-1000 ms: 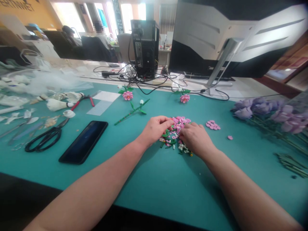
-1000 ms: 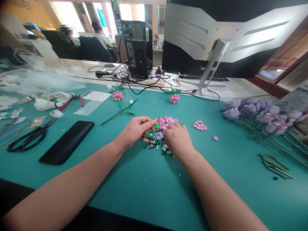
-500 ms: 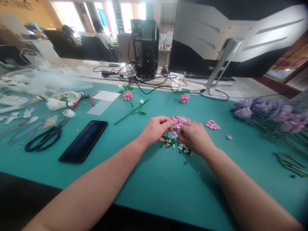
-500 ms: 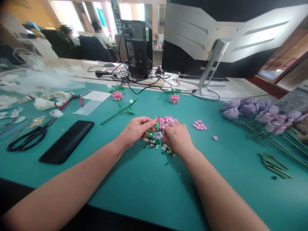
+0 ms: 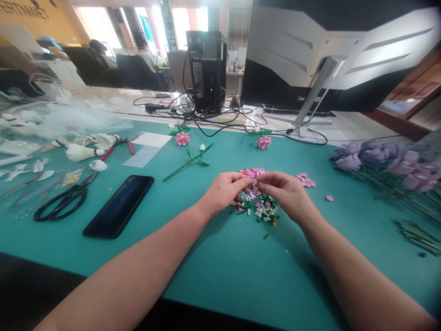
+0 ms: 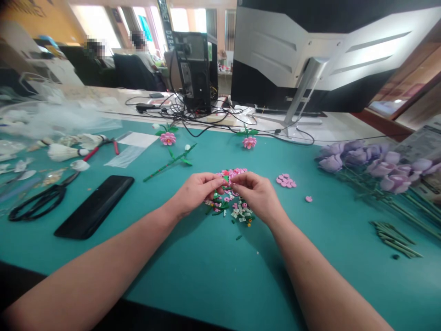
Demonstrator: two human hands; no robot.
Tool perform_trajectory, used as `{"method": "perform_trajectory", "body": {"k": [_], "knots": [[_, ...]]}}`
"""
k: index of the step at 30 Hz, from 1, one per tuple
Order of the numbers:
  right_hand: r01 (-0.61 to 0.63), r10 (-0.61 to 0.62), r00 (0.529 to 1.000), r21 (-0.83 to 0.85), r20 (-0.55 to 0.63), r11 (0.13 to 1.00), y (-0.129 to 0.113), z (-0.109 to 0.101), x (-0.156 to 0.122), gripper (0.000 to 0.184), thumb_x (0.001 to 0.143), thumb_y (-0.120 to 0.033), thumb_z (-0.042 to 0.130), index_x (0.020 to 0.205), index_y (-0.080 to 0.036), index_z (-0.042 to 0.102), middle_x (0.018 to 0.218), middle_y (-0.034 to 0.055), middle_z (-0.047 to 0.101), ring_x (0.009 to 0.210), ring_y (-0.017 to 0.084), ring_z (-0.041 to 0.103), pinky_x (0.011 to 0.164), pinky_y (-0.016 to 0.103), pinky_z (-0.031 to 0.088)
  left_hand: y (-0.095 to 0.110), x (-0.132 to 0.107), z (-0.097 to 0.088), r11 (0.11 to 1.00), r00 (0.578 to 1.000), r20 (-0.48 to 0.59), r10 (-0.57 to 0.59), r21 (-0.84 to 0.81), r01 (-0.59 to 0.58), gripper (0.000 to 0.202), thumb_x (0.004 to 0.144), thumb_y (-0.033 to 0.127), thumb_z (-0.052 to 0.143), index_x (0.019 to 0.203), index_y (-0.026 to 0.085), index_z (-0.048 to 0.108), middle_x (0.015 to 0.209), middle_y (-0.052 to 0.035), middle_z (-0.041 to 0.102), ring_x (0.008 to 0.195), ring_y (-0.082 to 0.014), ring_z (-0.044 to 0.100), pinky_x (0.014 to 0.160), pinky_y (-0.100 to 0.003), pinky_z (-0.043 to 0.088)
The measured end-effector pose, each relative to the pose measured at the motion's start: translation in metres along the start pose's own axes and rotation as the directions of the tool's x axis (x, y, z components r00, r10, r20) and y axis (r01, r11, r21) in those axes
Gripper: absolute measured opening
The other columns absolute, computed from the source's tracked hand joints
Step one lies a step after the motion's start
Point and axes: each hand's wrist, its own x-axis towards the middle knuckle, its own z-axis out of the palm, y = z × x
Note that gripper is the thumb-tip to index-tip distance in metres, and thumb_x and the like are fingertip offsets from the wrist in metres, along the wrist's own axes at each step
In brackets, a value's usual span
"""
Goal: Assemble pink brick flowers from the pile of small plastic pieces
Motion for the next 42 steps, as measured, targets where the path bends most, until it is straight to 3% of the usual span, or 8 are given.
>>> {"method": "perform_trajectory", "body": {"k": [8, 14, 18, 23, 31, 42], "knots": [[0.035, -0.034, 0.999, 0.029, -0.038, 0.999, -0.007, 0.001, -0.005, 0.018, 0.07, -0.033, 0.07, 0.08, -0.018, 0.066, 0.073, 0.0004, 0.065, 0.066, 0.013, 0.057, 0.063, 0.028, 0.047, 0.002, -0.001, 0.0, 1.0, 1.0, 0.017, -0.01, 0.006, 0.01, 0.033, 0.08, 0.046, 0.057, 0.075, 0.014, 0.065, 0.065, -0.0014, 0.058, 0.052, -0.0081, 0.042, 0.05, -0.022, 0.034], [0.026, -0.027, 1.0, 0.11, 0.007, 0.994, -0.008, 0.004, -0.008, 0.021, 0.073, -0.035, 0.069, 0.084, -0.017, 0.066, 0.078, 0.0024, 0.066, 0.071, 0.014, 0.059, 0.068, 0.029, 0.049, 0.002, -0.001, -0.001, 1.0, 1.0, 0.03, 0.003, 0.023, -0.004, 0.034, 0.082, 0.045, 0.054, 0.076, 0.013, 0.065, 0.06, -0.0002, 0.054, 0.052, -0.0085, 0.041, 0.05, -0.022, 0.034], [0.068, -0.068, 0.998, 0.155, -0.003, 0.986, -0.006, 0.01, -0.008, 0.023, 0.07, -0.035, 0.072, 0.085, -0.019, 0.064, 0.078, 0.0018, 0.066, 0.073, 0.015, 0.061, 0.071, 0.031, 0.051, 0.002, -0.001, 0.0, 1.0, 0.999, 0.034, -0.005, 0.008, 0.005, 0.034, 0.082, 0.046, 0.054, 0.08, 0.014, 0.066, 0.07, -0.0031, 0.061, 0.054, -0.0088, 0.044, 0.051, -0.023, 0.037], [0.11, -0.108, 0.993, 0.043, -0.042, 0.993, -0.004, 0.011, -0.008, 0.017, 0.072, -0.035, 0.07, 0.076, -0.019, 0.065, 0.075, 0.0022, 0.066, 0.07, 0.015, 0.059, 0.068, 0.03, 0.049, 0.002, -0.002, 0.0, 0.999, 1.0, 0.015, -0.018, 0.04, 0.017, 0.038, 0.081, 0.049, 0.055, 0.086, 0.014, 0.068, 0.071, -0.0034, 0.061, 0.056, -0.01, 0.046, 0.052, -0.023, 0.037], [0.166, -0.166, 0.983, -0.006, -0.079, 0.986, 0.003, 0.014, -0.008, 0.02, 0.073, -0.034, 0.071, 0.084, -0.02, 0.061, 0.075, 0.0018, 0.062, 0.07, 0.015, 0.058, 0.066, 0.03, 0.049, 0.005, -0.005, -0.001, 0.998, 0.998, -0.013, 0.056, 0.035, -0.055, 0.032, 0.079, 0.046, 0.06, 0.08, 0.016, 0.069, 0.062, 0.0018, 0.05, 0.056, -0.0093, 0.039, 0.053, -0.024, 0.033], [0.22, -0.229, 0.971, -0.12, -0.074, 0.968, 0.008, 0.016, -0.008, 0.014, 0.078, -0.033, 0.065, 0.083, -0.021, 0.059, 0.075, 0.0011, 0.062, 0.068, 0.014, 0.056, 0.062, 0.027, 0.046, 0.004, -0.006, 0.002, 0.998, 0.998, -0.018, 0.062, -0.002, -0.062, 0.029, 0.08, 0.042, 0.06, 0.085, 0.016, 0.071, 0.072, -0.0012, 0.061, 0.066, -0.0121, 0.048, 0.063, -0.026, 0.037]]}}
